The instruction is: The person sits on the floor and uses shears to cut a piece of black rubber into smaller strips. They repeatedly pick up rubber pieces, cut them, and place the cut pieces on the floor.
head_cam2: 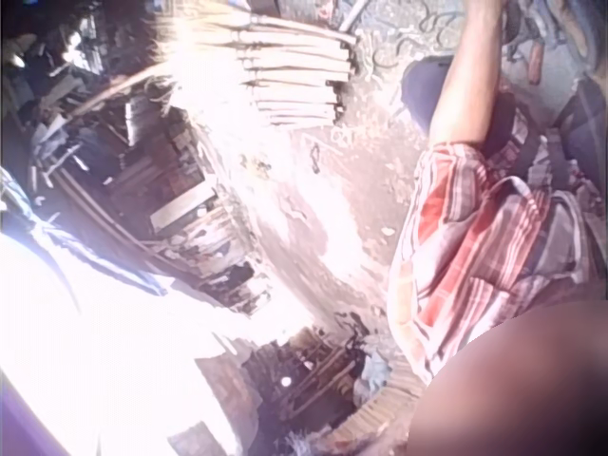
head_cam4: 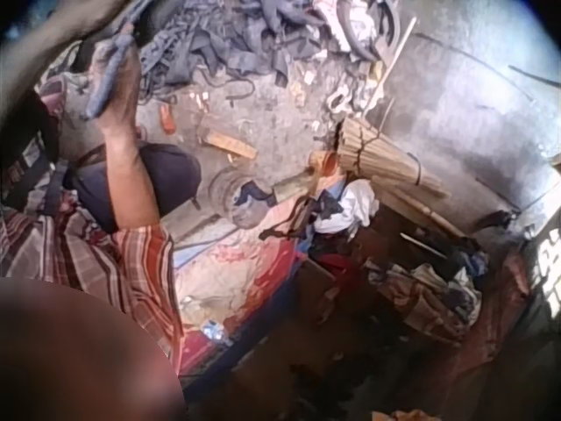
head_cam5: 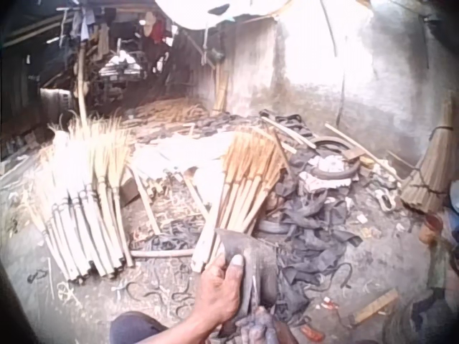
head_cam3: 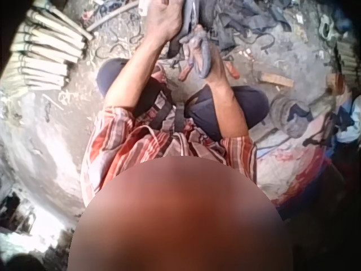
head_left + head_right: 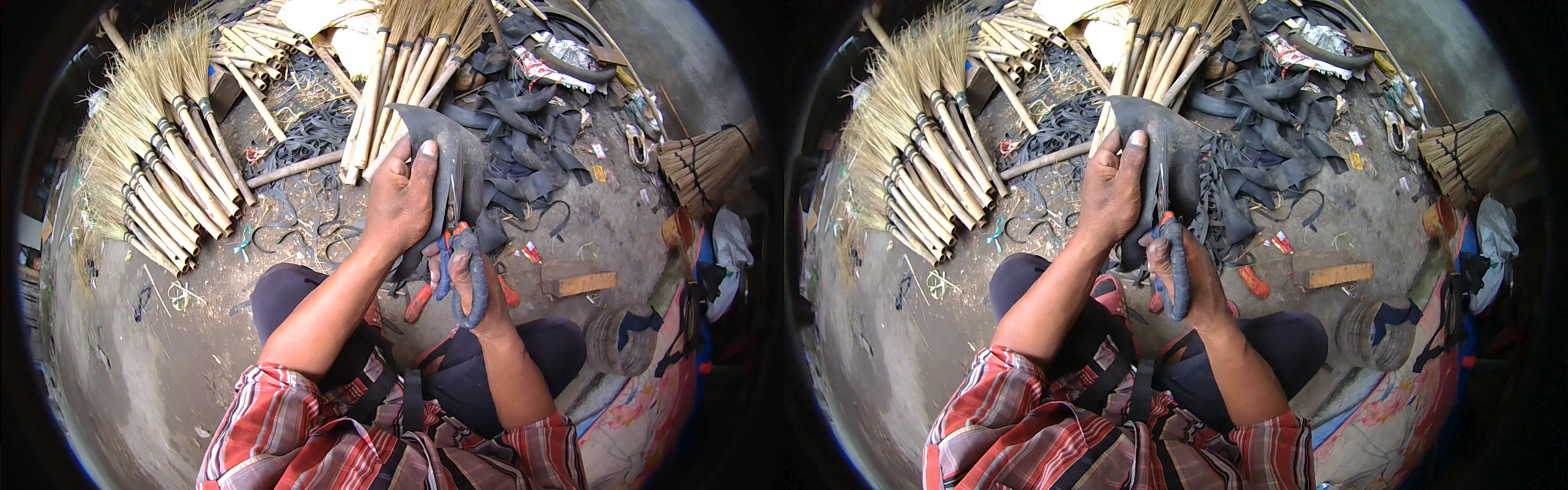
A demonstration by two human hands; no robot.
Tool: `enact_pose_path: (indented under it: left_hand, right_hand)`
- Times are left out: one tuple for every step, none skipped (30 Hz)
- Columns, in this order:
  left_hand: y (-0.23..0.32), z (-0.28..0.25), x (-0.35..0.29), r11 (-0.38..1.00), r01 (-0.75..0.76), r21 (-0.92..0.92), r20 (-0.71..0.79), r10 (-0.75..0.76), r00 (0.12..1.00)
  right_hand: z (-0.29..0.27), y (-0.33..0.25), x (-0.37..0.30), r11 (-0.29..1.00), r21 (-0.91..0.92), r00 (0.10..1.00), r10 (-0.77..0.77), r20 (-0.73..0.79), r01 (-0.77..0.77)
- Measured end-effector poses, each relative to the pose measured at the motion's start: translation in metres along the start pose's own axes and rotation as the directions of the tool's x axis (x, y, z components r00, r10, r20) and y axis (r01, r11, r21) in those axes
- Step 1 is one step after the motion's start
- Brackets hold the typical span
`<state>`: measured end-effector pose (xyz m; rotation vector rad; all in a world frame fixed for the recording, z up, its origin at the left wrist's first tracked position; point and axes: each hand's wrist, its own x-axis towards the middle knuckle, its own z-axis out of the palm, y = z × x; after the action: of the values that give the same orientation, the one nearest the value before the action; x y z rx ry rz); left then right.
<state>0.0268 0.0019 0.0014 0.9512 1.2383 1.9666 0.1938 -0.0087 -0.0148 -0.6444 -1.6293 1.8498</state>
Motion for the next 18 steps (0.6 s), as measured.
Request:
enact_pose_path:
  left_hand:
    - [-0.001, 0.001, -0.002, 0.999, -0.003, 0.040, 0.009, 0.003, 1.000]
    - [-0.003, 0.003, -0.004, 0.999, -0.015, 0.039, 0.015, 0.014, 1.000]
    - [-0.004, 0.004, -0.005, 0.999, -0.020, 0.040, 0.020, 0.019, 1.000]
    - [-0.006, 0.006, -0.005, 0.999, -0.025, 0.042, 0.025, 0.024, 0.999]
    - [-0.007, 0.007, -0.006, 1.000, 0.017, -0.010, 0.037, -0.016, 0.999]
    - [-0.006, 0.008, -0.006, 1.000, 0.012, -0.017, 0.027, -0.011, 1.000]
    - [-0.006, 0.009, -0.008, 1.000, 0.007, -0.024, 0.016, -0.007, 1.000]
    - [-0.004, 0.009, -0.008, 0.999, 0.016, -0.028, 0.001, -0.016, 1.000]
    - [-0.001, 0.008, -0.006, 0.999, 0.037, -0.039, 0.010, -0.036, 0.999]
    - [0.003, 0.005, -0.004, 0.996, 0.070, -0.047, 0.014, -0.070, 0.997]
    - [0.007, -0.001, 0.000, 0.990, 0.131, -0.056, 0.023, -0.130, 0.991]
    - [0.011, -0.008, 0.007, 0.975, 0.218, 0.031, -0.060, -0.216, 0.974]
    - [0.015, -0.015, 0.013, 0.961, 0.275, -0.023, -0.044, -0.275, 0.960]
    - [0.017, -0.020, 0.018, 0.930, 0.328, -0.167, -0.060, -0.341, 0.938]
    - [0.016, -0.022, 0.022, 0.955, 0.278, -0.104, -0.167, -0.293, 0.942]
    - [0.014, -0.023, 0.024, 0.967, 0.252, -0.037, -0.209, -0.254, 0.944]
    - [0.012, -0.023, 0.025, 0.979, 0.200, 0.025, -0.241, -0.189, 0.952]
    - [0.009, -0.022, 0.025, 0.985, 0.151, 0.087, -0.268, -0.123, 0.956]
  right_hand:
    - [-0.001, 0.001, 0.002, 1.000, -0.020, 1.000, -0.017, -0.003, 0.017]
    - [-0.003, 0.002, 0.003, 0.999, -0.040, 0.999, -0.035, -0.006, 0.035]
    - [-0.004, 0.002, 0.002, 0.997, -0.053, 0.998, -0.049, -0.032, 0.047]
    - [-0.005, 0.002, 0.001, 0.999, -0.031, 0.999, -0.018, -0.033, 0.017]
    - [-0.005, 0.002, -0.001, 1.000, -0.011, 0.999, 0.022, -0.040, -0.023]
    - [-0.006, 0.002, -0.004, 0.997, 0.015, 0.997, 0.075, -0.036, -0.074]
    - [-0.007, 0.001, -0.005, 0.998, 0.003, 0.997, 0.066, -0.042, -0.066]
    - [-0.007, 0.000, -0.006, 0.998, -0.003, 0.997, 0.069, -0.039, -0.069]
    - [-0.007, -0.001, -0.007, 0.997, -0.009, 0.997, 0.071, -0.034, -0.071]
    - [-0.006, -0.002, -0.008, 0.996, 0.014, 0.995, 0.088, -0.042, -0.087]
    - [-0.005, -0.003, -0.008, 0.994, 0.037, 0.993, 0.105, -0.049, -0.103]
    - [-0.003, -0.004, -0.008, 0.988, 0.050, 0.987, 0.150, -0.053, -0.147]
    - [-0.003, -0.005, -0.008, 0.986, 0.008, 0.985, 0.167, -0.042, -0.167]
    - [-0.001, -0.005, -0.009, 0.976, -0.047, 0.977, 0.210, -0.034, -0.211]
    - [0.000, -0.005, -0.009, 0.966, -0.095, 0.971, 0.240, -0.020, -0.240]
    - [0.002, -0.004, -0.009, 0.964, -0.110, 0.970, 0.242, -0.010, -0.241]
    - [0.005, -0.002, -0.009, 0.967, -0.116, 0.973, 0.231, 0.007, -0.228]
    - [0.008, 0.000, -0.009, 0.969, -0.123, 0.975, 0.221, 0.023, -0.216]
